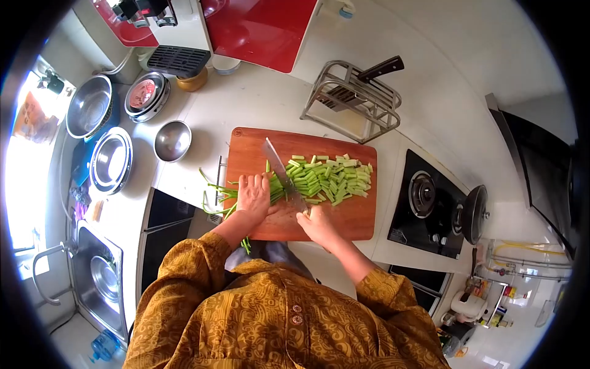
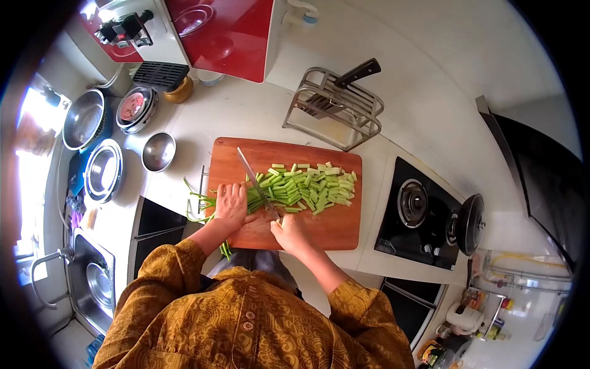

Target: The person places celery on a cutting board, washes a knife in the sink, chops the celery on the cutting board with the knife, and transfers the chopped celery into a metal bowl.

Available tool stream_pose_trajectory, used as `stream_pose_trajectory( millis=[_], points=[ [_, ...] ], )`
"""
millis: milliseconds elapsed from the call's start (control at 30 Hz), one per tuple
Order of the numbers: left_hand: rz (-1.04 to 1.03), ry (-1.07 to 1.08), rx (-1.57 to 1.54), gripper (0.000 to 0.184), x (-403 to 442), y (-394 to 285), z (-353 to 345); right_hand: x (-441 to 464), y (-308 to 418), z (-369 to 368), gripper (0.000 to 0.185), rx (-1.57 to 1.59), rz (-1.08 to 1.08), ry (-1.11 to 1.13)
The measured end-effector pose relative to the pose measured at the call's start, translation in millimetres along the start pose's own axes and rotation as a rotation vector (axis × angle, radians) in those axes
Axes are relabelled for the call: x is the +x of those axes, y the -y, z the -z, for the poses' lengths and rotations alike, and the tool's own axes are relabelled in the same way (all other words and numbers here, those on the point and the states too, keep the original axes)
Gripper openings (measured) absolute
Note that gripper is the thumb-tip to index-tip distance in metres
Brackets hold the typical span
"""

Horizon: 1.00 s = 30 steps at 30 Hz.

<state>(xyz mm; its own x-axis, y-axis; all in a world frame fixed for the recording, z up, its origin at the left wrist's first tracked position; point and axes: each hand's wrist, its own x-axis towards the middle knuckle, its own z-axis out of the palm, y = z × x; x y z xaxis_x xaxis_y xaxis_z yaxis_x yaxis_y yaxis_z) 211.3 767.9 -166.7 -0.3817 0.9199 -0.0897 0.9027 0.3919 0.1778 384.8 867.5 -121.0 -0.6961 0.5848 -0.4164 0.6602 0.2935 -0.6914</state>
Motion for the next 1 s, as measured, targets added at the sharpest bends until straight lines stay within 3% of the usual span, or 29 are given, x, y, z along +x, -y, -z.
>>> stream_pose_trajectory(
  millis=[67,133,167,200,267,300,400,467,533,600,667,833,933,1000],
  points=[
    [0.028,0.011,0.027,0.091,-6,4,4,-9,13,8,0.031,-0.017,0.060,0.023],
    [0.061,0.071,0.030,0.096,-11,10,3,-14,16,7,0.033,-0.058,-0.036,0.151],
    [0.033,0.006,0.042,0.074,-16,12,3,-13,2,0,0.034,-0.049,-0.029,0.175],
    [0.041,0.005,0.035,0.074,-16,13,-4,-10,2,-2,0.034,-0.057,-0.028,0.181],
    [0.044,0.032,0.008,0.046,-15,14,-31,-8,3,-6,0.032,-0.113,-0.177,0.225],
    [0.040,-0.089,0.023,0.018,-18,12,-35,-6,5,-8,0.032,-0.120,-0.182,0.235],
    [0.044,-0.064,0.008,0.013,-18,11,-41,15,9,-17,0.030,-0.237,-0.205,0.284],
    [0.050,-0.041,0.036,0.013,-19,9,-40,36,0,-44,0.030,-0.306,-0.125,0.097],
    [0.061,-0.061,0.045,0.012,-18,10,-40,44,6,-58,0.030,-0.257,-0.154,0.096],
    [0.054,-0.095,0.026,0.012,-15,8,-41,37,-2,-65,0.028,-0.153,0.002,-0.096],
    [0.050,-0.110,0.015,0.012,-14,12,-44,43,-7,-69,0.027,-0.185,-0.130,0.003],
    [-0.006,-0.065,0.069,0.018,4,18,-41,41,8,-41,0.026,-0.152,-0.150,0.031],
    [0.024,-0.033,0.045,0.030,9,16,-30,30,2,-38,0.029,-0.017,-0.023,-0.118],
    [-0.011,-0.038,-0.003,0.060,2,15,-11,21,8,-31,0.027,0.022,0.031,-0.141]
  ],
)
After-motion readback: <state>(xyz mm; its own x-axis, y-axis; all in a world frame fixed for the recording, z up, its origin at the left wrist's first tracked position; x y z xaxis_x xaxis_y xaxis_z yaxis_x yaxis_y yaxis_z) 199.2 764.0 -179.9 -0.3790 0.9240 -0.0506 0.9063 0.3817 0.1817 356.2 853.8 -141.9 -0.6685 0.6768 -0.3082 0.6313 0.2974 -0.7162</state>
